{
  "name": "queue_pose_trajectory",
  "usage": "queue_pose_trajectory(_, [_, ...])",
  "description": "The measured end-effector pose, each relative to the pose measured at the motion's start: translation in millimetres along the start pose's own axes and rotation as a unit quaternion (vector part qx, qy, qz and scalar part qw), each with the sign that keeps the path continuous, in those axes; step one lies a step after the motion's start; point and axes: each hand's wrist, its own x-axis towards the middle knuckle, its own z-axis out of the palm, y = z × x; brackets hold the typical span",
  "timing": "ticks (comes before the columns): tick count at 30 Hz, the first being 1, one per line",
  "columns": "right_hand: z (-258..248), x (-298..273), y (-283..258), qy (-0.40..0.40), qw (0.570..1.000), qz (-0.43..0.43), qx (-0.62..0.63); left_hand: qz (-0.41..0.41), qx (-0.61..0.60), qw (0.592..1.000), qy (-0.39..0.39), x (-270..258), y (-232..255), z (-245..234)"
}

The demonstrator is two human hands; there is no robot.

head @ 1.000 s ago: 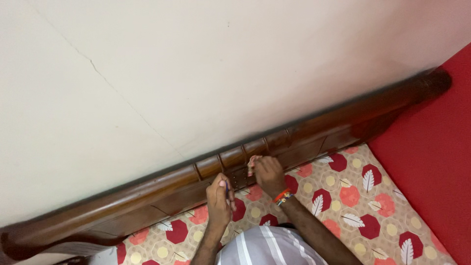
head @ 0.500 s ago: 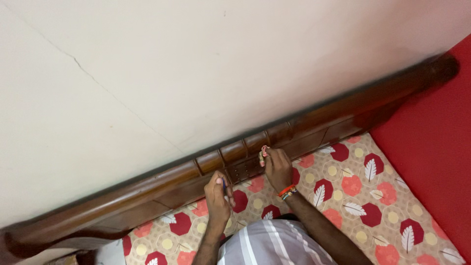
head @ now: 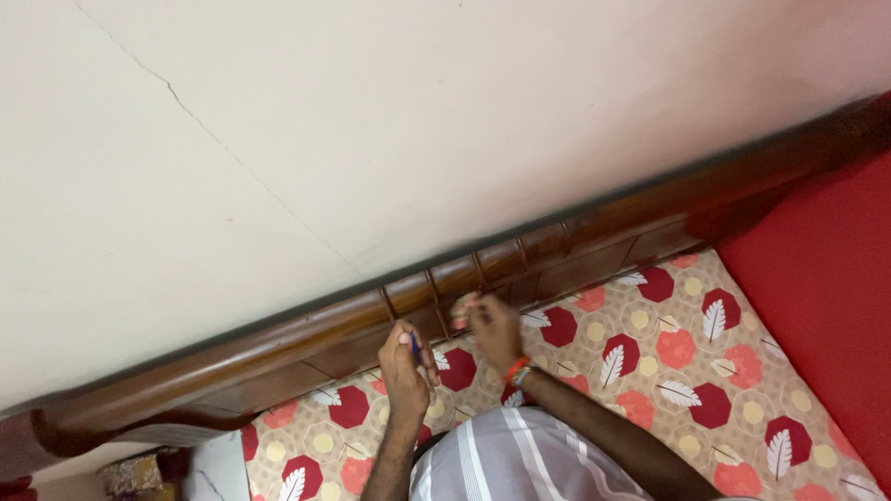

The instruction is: The person cleans the wooden headboard of a bed using a small cloth, rubbing it across the top and front surfaces.

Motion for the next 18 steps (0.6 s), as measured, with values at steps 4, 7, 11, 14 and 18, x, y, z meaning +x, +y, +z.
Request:
queue_pose_trajectory(4, [-9.0, 27.1, -24.3, 0.114, 0.970, -0.152, -0.150, -0.003, 0.006, 1.000, 0.006, -1.0, 2.6, 3.2])
queue_pose_trajectory(7, [-50.5, 48.7, -34.9, 0.188, 0.955, -0.148, -0.176, -0.003, -0.008, 1.000, 0.006, 8.6, 2.8, 3.4])
queue_pose_trajectory(11, [-45.7, 28.3, -53.3, 0.133, 0.943, -0.223, -0.210, 0.001, -0.013, 1.000, -0.004, 8.9, 2.8, 3.1])
queue_pose_trajectory(14, [-54.1, 46.2, -52.1, 0.123, 0.927, -0.251, -0.250, 0.003, -0.004, 1.000, -0.006, 17.8, 0.8, 9.7])
queue_pose_trajectory(18, [-86.6, 48.9, -42.6, 0.157, 0.929, -0.145, -0.302, -0.011, -0.007, 1.000, -0.023, 13.6, -2.9, 11.5])
